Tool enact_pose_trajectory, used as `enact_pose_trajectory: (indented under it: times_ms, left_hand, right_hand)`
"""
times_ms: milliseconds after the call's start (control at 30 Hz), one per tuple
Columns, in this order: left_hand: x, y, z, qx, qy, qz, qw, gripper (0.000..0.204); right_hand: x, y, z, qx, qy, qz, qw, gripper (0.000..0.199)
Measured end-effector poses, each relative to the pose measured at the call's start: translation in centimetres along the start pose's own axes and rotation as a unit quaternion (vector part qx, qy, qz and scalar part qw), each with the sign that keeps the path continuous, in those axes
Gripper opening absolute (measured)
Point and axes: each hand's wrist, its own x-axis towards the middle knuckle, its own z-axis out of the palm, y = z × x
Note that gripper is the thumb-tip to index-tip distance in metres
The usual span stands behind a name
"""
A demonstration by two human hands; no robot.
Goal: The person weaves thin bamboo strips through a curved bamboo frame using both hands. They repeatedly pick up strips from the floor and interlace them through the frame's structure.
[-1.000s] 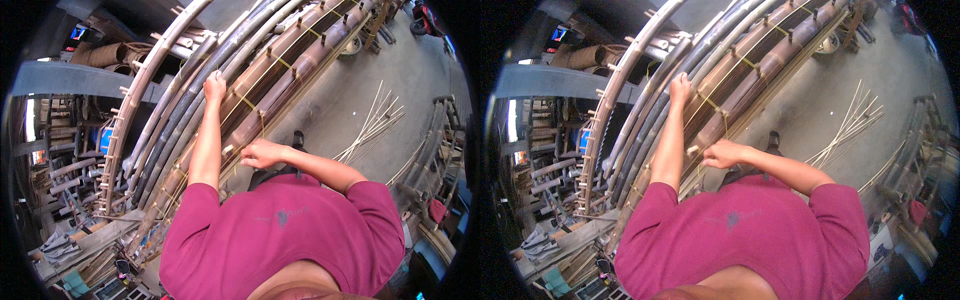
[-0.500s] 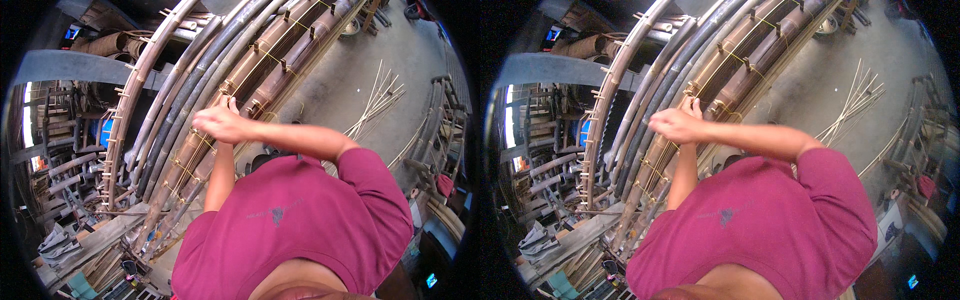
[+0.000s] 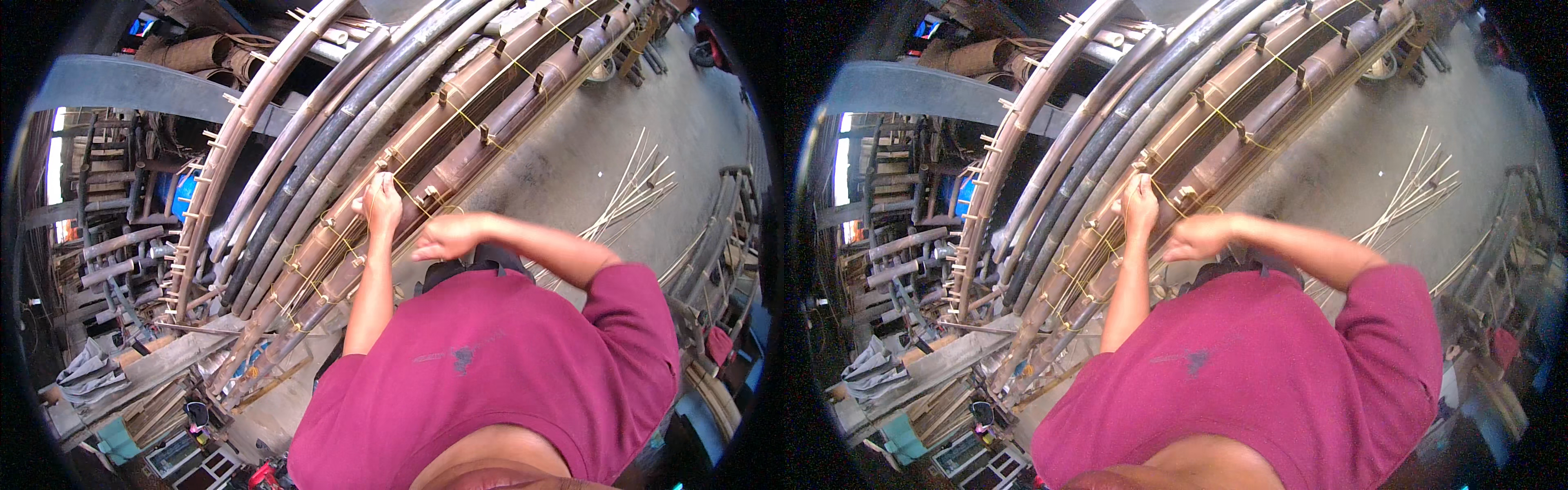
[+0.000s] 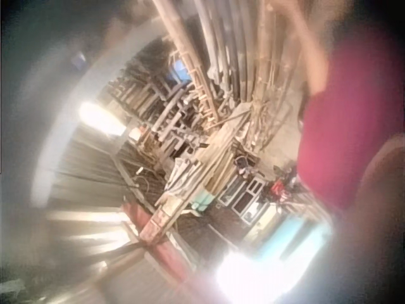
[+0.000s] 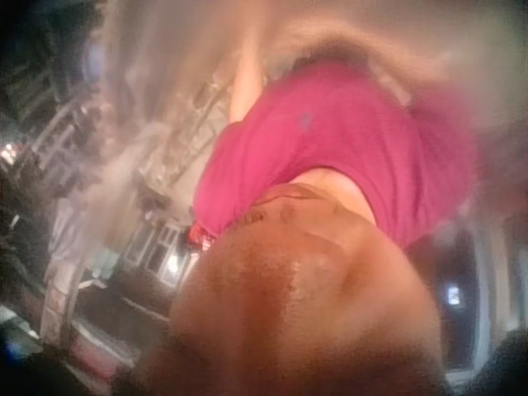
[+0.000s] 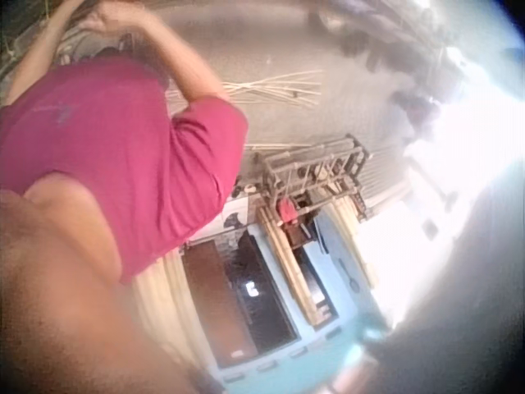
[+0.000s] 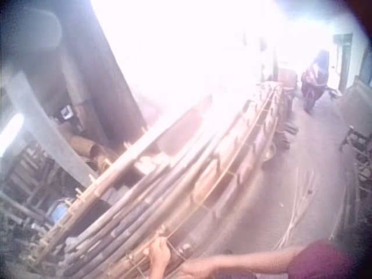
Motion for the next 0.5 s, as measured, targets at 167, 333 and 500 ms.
enact_pose_trajectory:
  times_ms: [167, 333, 500]
  left_hand:
    - [2.5, 0.5, -1.3, -0.204, -0.008, 0.069, 0.977, 0.023]
    - [12.3, 1.2, -3.1, -0.139, 0.108, 0.1, 0.979, 0.027]
    - [14.8, -2.1, 2.0, 0.008, 0.068, 0.001, 0.998, 0.026]
  right_hand:
    - [1.0, -0.1, 3.5, 0.057, 0.153, 0.017, 0.986, 0.041]
    - [-0.8, 1.8, 4.2, -0.106, 0.149, 0.106, 0.977, 0.041]
    - [0.0, -3.7, 2.4, -0.112, 0.164, 0.1, 0.975, 0.038]
